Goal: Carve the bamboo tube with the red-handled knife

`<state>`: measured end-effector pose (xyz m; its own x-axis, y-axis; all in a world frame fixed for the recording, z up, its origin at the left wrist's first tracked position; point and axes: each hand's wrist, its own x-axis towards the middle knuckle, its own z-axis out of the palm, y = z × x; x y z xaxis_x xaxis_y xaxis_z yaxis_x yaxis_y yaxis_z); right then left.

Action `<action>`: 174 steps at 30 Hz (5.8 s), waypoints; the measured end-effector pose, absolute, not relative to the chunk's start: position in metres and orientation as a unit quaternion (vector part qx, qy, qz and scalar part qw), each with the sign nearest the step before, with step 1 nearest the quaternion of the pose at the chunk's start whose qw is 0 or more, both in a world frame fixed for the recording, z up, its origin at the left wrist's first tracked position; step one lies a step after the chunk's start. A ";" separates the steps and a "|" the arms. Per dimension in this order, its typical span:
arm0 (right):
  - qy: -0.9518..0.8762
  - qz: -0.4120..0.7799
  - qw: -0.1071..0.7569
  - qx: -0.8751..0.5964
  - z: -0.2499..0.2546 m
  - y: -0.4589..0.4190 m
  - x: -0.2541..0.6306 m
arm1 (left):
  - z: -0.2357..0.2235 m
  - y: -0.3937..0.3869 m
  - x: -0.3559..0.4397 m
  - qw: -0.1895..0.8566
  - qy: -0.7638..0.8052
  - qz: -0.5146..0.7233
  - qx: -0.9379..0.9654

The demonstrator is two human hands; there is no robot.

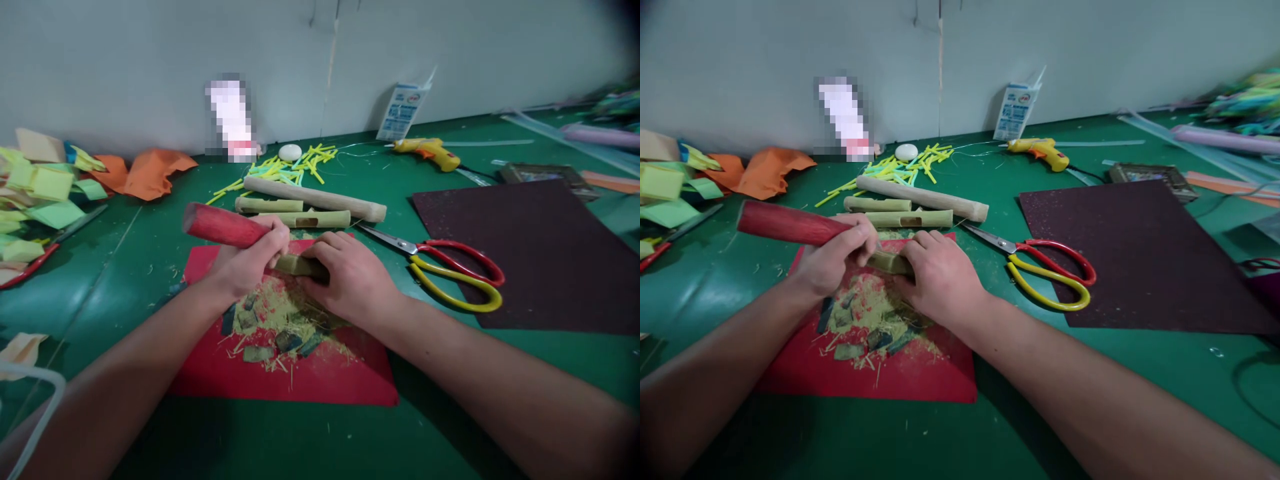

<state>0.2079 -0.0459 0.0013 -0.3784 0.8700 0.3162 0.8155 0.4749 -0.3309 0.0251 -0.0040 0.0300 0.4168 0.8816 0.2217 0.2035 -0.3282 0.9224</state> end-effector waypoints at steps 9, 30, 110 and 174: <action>-0.832 0.055 0.265 -0.484 -0.004 -0.045 0.209 | 0.021 -0.010 0.027 0.476 0.392 0.361 0.700; -0.836 0.075 0.267 -0.474 -0.004 -0.045 0.209 | 0.028 -0.013 0.033 0.355 0.454 0.269 0.772; -0.812 0.140 0.268 -0.499 -0.004 -0.044 0.203 | 0.017 0.000 0.024 0.379 0.401 0.283 0.785; -0.817 0.185 0.266 -0.477 -0.001 -0.046 0.203 | 0.021 -0.001 0.029 0.292 0.398 0.269 0.827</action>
<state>0.2026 -0.0460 -0.0008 -0.4045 0.8774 0.2580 0.6810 0.4772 -0.5554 0.0290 -0.0014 0.0205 0.5382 0.8157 0.2123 0.5008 -0.5120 0.6978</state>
